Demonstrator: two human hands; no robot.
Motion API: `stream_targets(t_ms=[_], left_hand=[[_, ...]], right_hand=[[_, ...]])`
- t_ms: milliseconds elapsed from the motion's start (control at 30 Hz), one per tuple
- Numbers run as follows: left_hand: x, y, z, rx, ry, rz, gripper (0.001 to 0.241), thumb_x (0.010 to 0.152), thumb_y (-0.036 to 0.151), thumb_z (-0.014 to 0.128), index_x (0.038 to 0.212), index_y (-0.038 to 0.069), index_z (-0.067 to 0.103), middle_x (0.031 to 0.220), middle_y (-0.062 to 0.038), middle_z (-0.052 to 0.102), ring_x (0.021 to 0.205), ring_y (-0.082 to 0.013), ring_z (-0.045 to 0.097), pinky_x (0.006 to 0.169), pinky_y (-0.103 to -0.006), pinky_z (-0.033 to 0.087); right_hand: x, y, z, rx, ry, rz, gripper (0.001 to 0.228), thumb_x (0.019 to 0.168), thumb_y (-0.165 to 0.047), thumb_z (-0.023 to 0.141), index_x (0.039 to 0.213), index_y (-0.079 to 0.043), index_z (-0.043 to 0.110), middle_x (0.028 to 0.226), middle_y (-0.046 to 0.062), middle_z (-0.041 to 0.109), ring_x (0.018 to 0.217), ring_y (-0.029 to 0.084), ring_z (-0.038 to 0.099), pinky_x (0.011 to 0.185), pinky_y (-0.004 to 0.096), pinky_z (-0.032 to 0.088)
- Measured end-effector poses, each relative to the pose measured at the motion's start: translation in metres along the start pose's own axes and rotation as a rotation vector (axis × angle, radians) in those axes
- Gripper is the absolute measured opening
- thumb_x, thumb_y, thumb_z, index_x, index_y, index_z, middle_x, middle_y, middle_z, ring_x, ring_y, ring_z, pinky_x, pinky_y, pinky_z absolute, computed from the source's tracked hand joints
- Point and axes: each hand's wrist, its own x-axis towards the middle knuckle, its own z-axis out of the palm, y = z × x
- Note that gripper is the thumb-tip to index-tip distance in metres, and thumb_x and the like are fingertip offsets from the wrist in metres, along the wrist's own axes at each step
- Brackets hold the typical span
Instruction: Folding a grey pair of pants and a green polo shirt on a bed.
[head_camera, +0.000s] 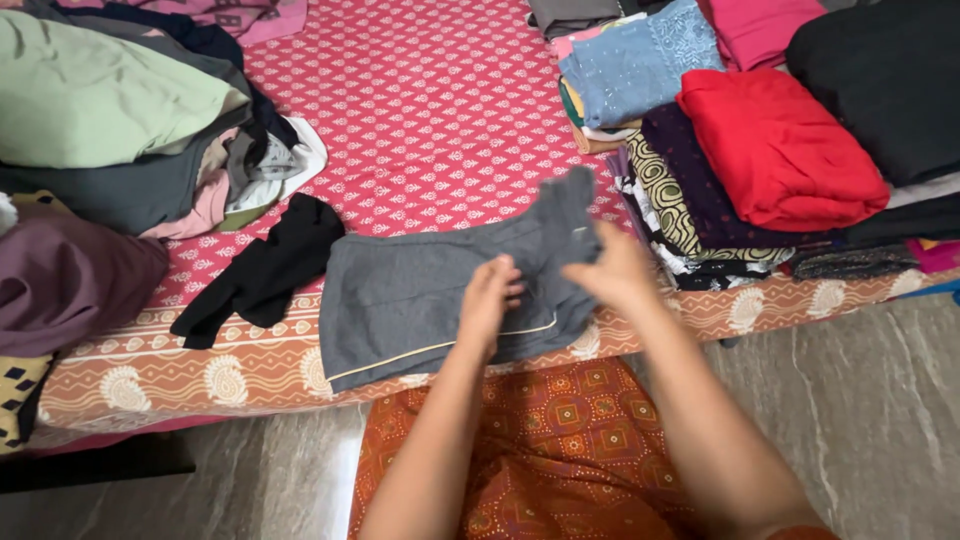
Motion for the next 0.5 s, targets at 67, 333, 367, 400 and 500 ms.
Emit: stream_targets(t_ms=[67, 333, 367, 400, 500], left_hand=[[0.009, -0.006, -0.018, -0.289, 0.004, -0.175, 0.078, 0.085, 0.061, 0.063, 0.139, 0.005, 0.053, 0.125, -0.016, 0.069, 0.103, -0.0245, 0.068, 0.089, -0.0404, 0.054], [-0.001, -0.007, -0.059, -0.202, 0.122, -0.225, 0.062, 0.083, 0.031, 0.079, 0.131, 0.0, 0.056, 0.117, -0.02, 0.07, 0.103, -0.0294, 0.068, 0.089, -0.0433, 0.056], [0.002, -0.003, -0.059, -0.201, 0.123, -0.225, 0.062, 0.083, 0.031, 0.079, 0.131, 0.0, 0.056, 0.117, -0.02, 0.07, 0.103, -0.0294, 0.068, 0.089, -0.0433, 0.056], [0.003, -0.001, -0.058, -0.167, 0.132, -0.236, 0.061, 0.083, 0.027, 0.078, 0.132, -0.001, 0.056, 0.116, -0.019, 0.071, 0.103, -0.0292, 0.068, 0.089, -0.0422, 0.055], [0.006, -0.001, -0.055, -0.163, 0.149, -0.245, 0.06, 0.083, 0.022, 0.077, 0.133, -0.002, 0.054, 0.116, -0.018, 0.072, 0.103, -0.0293, 0.069, 0.089, -0.0407, 0.055]], right_hand=[[-0.021, -0.039, 0.023, -0.221, -0.015, -0.01, 0.073, 0.066, -0.021, 0.087, 0.132, -0.003, 0.061, 0.112, 0.018, 0.072, 0.1, 0.031, 0.071, 0.089, 0.042, 0.056], [-0.067, -0.037, 0.116, -0.443, -0.228, -0.398, 0.088, 0.072, -0.032, 0.084, 0.144, 0.003, 0.047, 0.121, 0.025, 0.058, 0.113, 0.041, 0.059, 0.093, 0.045, 0.051], [-0.06, -0.022, 0.116, -0.442, -0.229, -0.399, 0.088, 0.072, -0.032, 0.084, 0.144, 0.003, 0.047, 0.121, 0.025, 0.058, 0.113, 0.041, 0.059, 0.093, 0.045, 0.051], [-0.055, -0.005, 0.115, -0.179, -0.193, -0.384, 0.068, 0.075, -0.031, 0.082, 0.132, -0.002, 0.058, 0.119, 0.018, 0.063, 0.107, 0.034, 0.065, 0.088, 0.042, 0.054], [-0.035, 0.045, 0.11, 0.025, 0.063, -0.344, 0.039, 0.081, -0.026, 0.08, 0.115, -0.007, 0.072, 0.112, 0.012, 0.07, 0.098, 0.026, 0.069, 0.082, 0.038, 0.057]])
